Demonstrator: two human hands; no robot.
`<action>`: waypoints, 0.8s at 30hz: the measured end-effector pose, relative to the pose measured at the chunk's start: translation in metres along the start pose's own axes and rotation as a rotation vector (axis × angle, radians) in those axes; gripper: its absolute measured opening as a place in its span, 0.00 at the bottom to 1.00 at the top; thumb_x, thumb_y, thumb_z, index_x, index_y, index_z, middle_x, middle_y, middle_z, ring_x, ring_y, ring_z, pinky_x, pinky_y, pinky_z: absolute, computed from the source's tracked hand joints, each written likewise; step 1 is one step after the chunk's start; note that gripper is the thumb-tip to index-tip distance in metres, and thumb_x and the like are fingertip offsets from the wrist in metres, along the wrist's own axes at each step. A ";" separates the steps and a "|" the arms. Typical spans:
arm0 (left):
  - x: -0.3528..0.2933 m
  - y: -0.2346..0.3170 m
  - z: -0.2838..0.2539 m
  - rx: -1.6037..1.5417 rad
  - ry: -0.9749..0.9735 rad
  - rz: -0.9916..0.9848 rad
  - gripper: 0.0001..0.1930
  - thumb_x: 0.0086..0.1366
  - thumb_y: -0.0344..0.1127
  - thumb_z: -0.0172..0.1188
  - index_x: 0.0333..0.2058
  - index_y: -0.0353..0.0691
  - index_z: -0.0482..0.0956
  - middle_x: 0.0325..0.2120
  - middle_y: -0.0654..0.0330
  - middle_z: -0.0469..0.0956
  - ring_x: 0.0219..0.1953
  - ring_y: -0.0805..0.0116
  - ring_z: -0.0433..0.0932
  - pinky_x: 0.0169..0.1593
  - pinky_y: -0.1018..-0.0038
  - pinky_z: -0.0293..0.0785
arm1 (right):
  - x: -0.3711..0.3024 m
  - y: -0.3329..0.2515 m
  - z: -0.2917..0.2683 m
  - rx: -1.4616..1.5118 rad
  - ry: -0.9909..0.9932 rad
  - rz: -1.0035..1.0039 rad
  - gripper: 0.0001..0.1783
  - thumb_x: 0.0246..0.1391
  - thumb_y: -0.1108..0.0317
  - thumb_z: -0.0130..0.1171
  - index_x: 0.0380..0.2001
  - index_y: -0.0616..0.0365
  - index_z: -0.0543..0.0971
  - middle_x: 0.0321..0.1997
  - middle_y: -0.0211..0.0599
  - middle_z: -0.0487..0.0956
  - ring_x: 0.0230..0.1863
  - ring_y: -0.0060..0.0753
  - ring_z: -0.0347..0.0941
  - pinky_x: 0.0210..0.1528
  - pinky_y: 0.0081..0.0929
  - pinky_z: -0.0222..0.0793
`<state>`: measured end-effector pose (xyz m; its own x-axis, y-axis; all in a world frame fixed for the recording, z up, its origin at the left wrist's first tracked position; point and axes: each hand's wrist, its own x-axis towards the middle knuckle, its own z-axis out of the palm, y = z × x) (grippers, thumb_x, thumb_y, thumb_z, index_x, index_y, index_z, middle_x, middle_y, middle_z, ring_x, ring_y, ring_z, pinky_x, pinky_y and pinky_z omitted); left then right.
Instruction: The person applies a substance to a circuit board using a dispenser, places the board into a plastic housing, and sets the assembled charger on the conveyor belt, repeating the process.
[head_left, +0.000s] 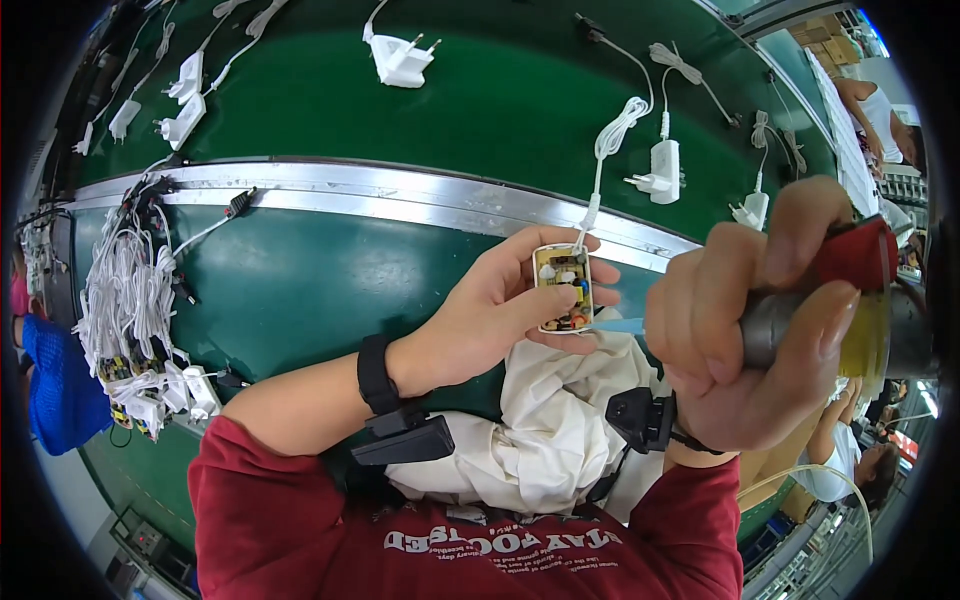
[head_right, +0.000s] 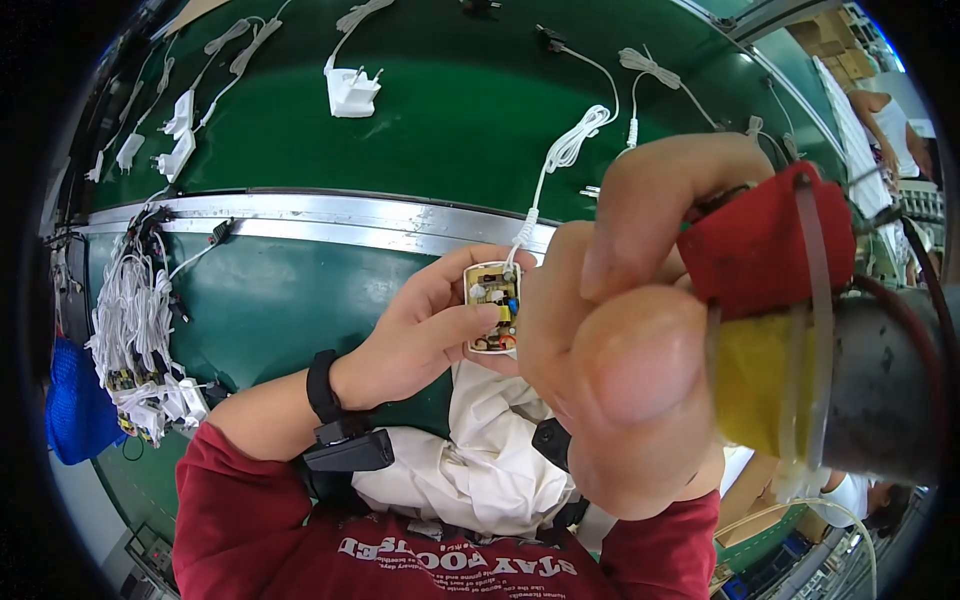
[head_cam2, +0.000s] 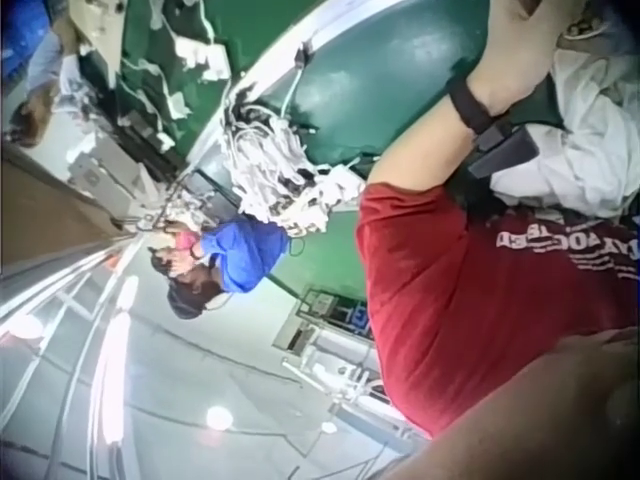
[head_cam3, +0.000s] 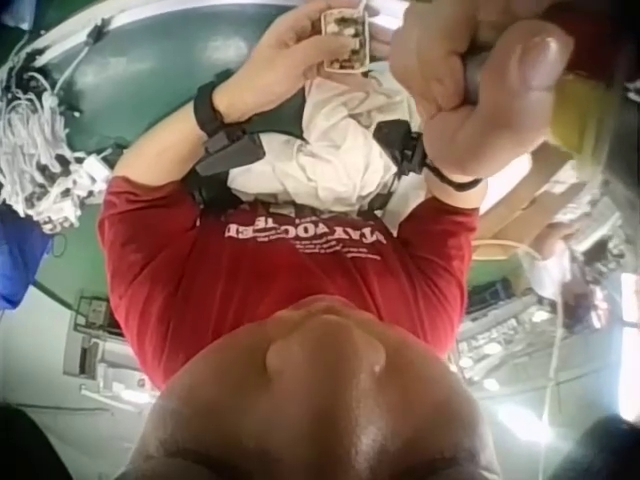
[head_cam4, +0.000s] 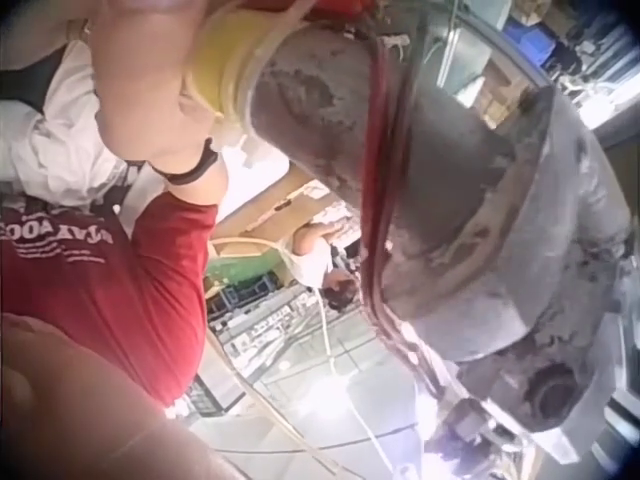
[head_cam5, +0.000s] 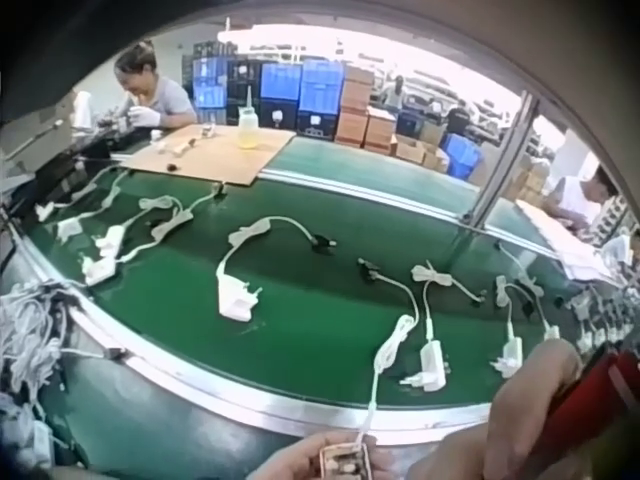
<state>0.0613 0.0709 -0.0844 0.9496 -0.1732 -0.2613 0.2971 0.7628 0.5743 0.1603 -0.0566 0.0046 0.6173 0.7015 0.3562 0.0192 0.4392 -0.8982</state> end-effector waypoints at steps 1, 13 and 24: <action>0.000 -0.001 -0.001 0.007 -0.016 0.000 0.18 0.66 0.27 0.46 0.54 0.40 0.59 0.50 0.55 0.68 0.53 0.62 0.70 0.47 0.64 0.78 | 0.000 0.001 0.000 0.018 0.006 0.004 0.18 0.64 0.49 0.36 0.37 0.54 0.57 0.11 0.25 0.59 0.07 0.15 0.49 0.11 0.16 0.45; 0.002 0.002 -0.002 -0.042 -0.032 -0.046 0.19 0.67 0.29 0.44 0.56 0.40 0.58 0.52 0.54 0.67 0.55 0.61 0.68 0.50 0.60 0.75 | 0.002 -0.016 0.020 0.055 0.094 0.118 0.21 0.63 0.49 0.38 0.43 0.57 0.58 0.11 0.26 0.60 0.07 0.15 0.50 0.11 0.15 0.45; 0.000 0.003 -0.003 -0.301 -0.164 -0.063 0.21 0.68 0.32 0.42 0.58 0.37 0.54 0.56 0.52 0.61 0.59 0.60 0.62 0.57 0.54 0.67 | -0.006 -0.001 0.010 0.023 0.088 0.064 0.22 0.63 0.48 0.38 0.42 0.58 0.58 0.11 0.26 0.60 0.07 0.15 0.50 0.11 0.16 0.45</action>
<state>0.0621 0.0745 -0.0850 0.9408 -0.3055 -0.1466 0.3366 0.8926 0.2998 0.1485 -0.0557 0.0055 0.6836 0.6768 0.2734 -0.0401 0.4088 -0.9117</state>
